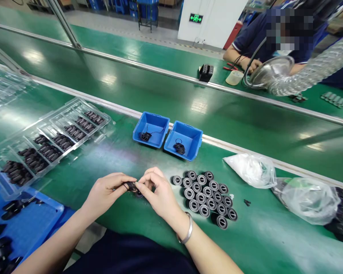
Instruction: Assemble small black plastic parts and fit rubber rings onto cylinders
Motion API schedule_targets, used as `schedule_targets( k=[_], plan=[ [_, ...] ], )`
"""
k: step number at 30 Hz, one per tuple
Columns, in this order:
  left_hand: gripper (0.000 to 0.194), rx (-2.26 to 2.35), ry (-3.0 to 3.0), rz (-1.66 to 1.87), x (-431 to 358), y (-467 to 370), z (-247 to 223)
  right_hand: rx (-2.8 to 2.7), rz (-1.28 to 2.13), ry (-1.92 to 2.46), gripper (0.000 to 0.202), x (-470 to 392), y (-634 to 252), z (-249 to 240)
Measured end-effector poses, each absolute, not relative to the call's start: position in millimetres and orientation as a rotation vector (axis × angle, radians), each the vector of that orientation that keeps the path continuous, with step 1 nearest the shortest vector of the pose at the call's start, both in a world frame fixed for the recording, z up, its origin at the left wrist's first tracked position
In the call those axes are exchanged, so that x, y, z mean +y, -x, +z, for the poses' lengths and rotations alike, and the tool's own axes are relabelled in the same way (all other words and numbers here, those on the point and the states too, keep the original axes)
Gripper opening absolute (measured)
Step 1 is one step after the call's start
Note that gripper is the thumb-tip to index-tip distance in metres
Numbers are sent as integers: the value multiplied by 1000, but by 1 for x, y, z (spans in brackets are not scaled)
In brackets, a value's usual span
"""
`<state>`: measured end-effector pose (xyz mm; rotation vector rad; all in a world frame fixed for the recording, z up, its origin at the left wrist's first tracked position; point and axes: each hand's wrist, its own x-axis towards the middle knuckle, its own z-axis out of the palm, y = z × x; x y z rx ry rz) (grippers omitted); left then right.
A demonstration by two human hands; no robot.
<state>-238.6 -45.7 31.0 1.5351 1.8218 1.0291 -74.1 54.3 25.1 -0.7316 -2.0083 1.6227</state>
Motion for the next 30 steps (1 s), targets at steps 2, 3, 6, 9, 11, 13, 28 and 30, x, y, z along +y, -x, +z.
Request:
schedule_targets(
  k=[2, 3, 6, 9, 11, 13, 28, 30],
  plan=[
    [20, 1815, -1507, 1035, -48, 241, 29, -1956, 1671, 752, 17, 55, 74, 25],
    [20, 1820, -1480, 1042, -50, 243, 28, -1920, 1695, 775, 19, 55, 73, 24],
    [18, 1861, -1369, 1066, -59, 249, 23, -1870, 1752, 854, 24, 53, 72, 19],
    [17, 1903, -1316, 1070, -71, 254, 18, -1943, 1758, 882, 25, 51, 70, 12],
    [16, 1927, -1366, 1055, -78, 255, 15, -1997, 1729, 899, 24, 49, 70, 7],
    [17, 1934, -1482, 1052, -84, 253, 11, -2042, 1687, 923, 23, 47, 70, 5],
    [25, 1604, -2411, 887, -95, 226, -5, -2050, 1659, 918, 20, 47, 71, 3],
    [25, 1600, -2428, 870, -94, 224, -4, -2052, 1668, 916, 20, 47, 71, 3]
  ],
)
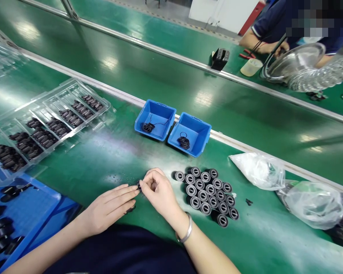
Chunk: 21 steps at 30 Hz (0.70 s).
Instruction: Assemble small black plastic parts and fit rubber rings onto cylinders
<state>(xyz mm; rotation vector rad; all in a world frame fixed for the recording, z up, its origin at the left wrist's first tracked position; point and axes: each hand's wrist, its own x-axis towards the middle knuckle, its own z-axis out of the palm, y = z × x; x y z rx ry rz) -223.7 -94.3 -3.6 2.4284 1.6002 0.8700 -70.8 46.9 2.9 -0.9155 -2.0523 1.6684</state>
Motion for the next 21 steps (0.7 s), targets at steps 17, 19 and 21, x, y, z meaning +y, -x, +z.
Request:
schedule_targets(
  k=[17, 19, 21],
  plan=[
    [26, 1603, -2431, 810, -92, 225, -5, -1779, 2225, 1043, 27, 48, 68, -1],
    [25, 1599, -2454, 809, -90, 226, -2, -1700, 2349, 1032, 31, 49, 70, 0],
    [25, 1593, -2472, 805, -89, 226, 0, -1637, 2411, 1044, 33, 52, 73, 1]
  ],
)
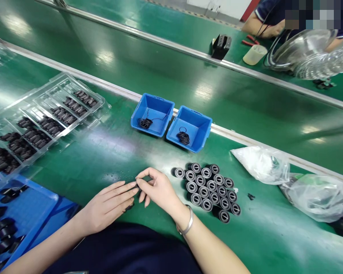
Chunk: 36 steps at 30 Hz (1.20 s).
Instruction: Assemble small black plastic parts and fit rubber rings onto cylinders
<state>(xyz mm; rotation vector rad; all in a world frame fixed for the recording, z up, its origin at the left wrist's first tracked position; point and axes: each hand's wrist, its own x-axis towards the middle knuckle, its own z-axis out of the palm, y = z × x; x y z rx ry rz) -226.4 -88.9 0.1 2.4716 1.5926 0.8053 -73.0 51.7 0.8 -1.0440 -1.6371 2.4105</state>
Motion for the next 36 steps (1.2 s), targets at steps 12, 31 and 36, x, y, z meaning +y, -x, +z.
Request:
schedule_targets(
  k=[12, 31, 36],
  plan=[
    [27, 1607, -2515, 681, -87, 225, 0, -1264, 2443, 1087, 34, 45, 70, -2],
    [26, 1582, -2527, 592, -85, 216, -5, -1164, 2603, 1038, 36, 50, 62, 0],
    [27, 1530, -2553, 602, -87, 218, -3, -1166, 2627, 1004, 35, 49, 62, -3]
  ],
)
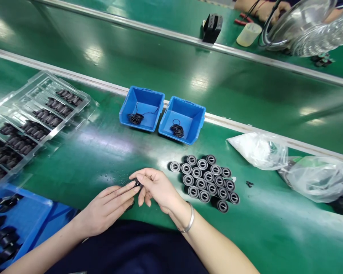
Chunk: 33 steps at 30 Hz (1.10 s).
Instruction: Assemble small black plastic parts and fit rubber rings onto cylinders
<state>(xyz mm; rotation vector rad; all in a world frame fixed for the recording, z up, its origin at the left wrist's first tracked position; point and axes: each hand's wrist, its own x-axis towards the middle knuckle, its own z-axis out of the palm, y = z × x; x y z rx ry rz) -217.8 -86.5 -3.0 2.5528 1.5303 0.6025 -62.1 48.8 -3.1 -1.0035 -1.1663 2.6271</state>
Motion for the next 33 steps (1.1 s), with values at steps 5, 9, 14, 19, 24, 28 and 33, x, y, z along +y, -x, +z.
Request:
schedule_targets(
  k=[5, 9, 14, 19, 24, 28, 33],
  plan=[
    [28, 1550, -2570, 598, -88, 218, -5, -1091, 2699, 898, 37, 50, 59, -2],
    [28, 1582, -2565, 579, -87, 216, -7, -1102, 2683, 916, 33, 51, 59, -2],
    [26, 1594, -2570, 569, -83, 217, -4, -1120, 2677, 923, 33, 50, 60, -3],
    [29, 1463, -2586, 520, -80, 225, 1, -1238, 2616, 1027, 35, 53, 65, -2],
    [28, 1438, -2575, 506, -78, 231, -2, -1267, 2615, 1070, 37, 56, 66, 0],
    [27, 1454, -2549, 514, -77, 231, -4, -1191, 2602, 1022, 40, 53, 63, -2],
    [26, 1422, -2530, 408, -73, 232, -2, -1152, 2589, 969, 37, 51, 59, -4]
  ],
)
